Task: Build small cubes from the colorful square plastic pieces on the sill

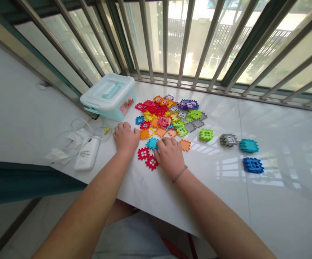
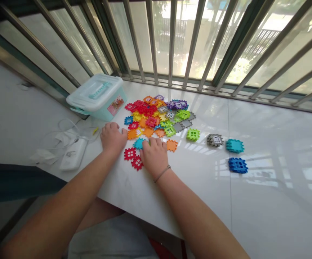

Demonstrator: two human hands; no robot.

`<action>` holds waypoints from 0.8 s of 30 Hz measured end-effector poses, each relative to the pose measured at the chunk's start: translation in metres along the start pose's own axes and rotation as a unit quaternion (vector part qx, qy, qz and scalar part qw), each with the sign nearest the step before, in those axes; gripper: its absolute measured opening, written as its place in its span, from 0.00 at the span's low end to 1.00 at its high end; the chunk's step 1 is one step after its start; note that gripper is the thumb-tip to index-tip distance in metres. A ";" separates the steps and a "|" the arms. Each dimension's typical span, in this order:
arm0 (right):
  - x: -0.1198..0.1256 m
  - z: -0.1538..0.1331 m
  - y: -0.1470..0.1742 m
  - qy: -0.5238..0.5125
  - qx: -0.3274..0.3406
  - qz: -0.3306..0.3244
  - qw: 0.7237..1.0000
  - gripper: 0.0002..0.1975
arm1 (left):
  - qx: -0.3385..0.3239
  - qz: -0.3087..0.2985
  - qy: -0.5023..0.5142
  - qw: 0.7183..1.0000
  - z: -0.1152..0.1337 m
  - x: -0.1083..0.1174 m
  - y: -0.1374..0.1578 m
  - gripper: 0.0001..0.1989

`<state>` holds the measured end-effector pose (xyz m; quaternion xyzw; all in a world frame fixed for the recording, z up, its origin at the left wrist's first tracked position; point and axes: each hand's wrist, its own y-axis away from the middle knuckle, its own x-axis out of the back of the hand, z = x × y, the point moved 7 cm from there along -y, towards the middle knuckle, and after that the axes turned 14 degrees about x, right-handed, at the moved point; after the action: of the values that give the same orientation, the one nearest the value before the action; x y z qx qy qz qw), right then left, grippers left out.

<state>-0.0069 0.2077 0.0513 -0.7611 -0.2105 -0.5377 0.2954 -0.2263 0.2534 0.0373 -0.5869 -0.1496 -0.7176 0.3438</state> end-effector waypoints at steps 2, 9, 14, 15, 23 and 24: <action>0.000 0.002 0.000 -0.007 -0.003 0.001 1.000 0.13 | 0.001 -0.002 -0.004 1.000 0.000 0.000 0.000 0.16; -0.001 0.007 -0.002 -0.019 -0.012 -0.008 1.000 0.11 | -0.003 0.007 -0.017 1.000 0.000 -0.002 -0.001 0.15; -0.001 0.008 -0.002 -0.030 -0.014 0.003 0.999 0.10 | -0.005 0.019 -0.022 1.000 -0.001 -0.002 -0.001 0.14; -0.001 0.008 -0.002 -0.032 -0.013 0.007 0.999 0.11 | -0.005 0.019 -0.020 1.000 -0.001 -0.002 -0.001 0.14; -0.001 0.008 -0.005 -0.046 -0.026 0.002 0.999 0.12 | -0.004 0.012 -0.009 1.000 -0.001 -0.002 -0.001 0.15; -0.001 0.009 -0.005 -0.047 -0.029 0.001 0.998 0.12 | -0.004 0.013 -0.013 1.000 -0.001 -0.002 -0.001 0.15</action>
<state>-0.0048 0.2174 0.0491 -0.7938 -0.2077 -0.5070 0.2639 -0.2274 0.2541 0.0353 -0.5997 -0.1437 -0.7057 0.3490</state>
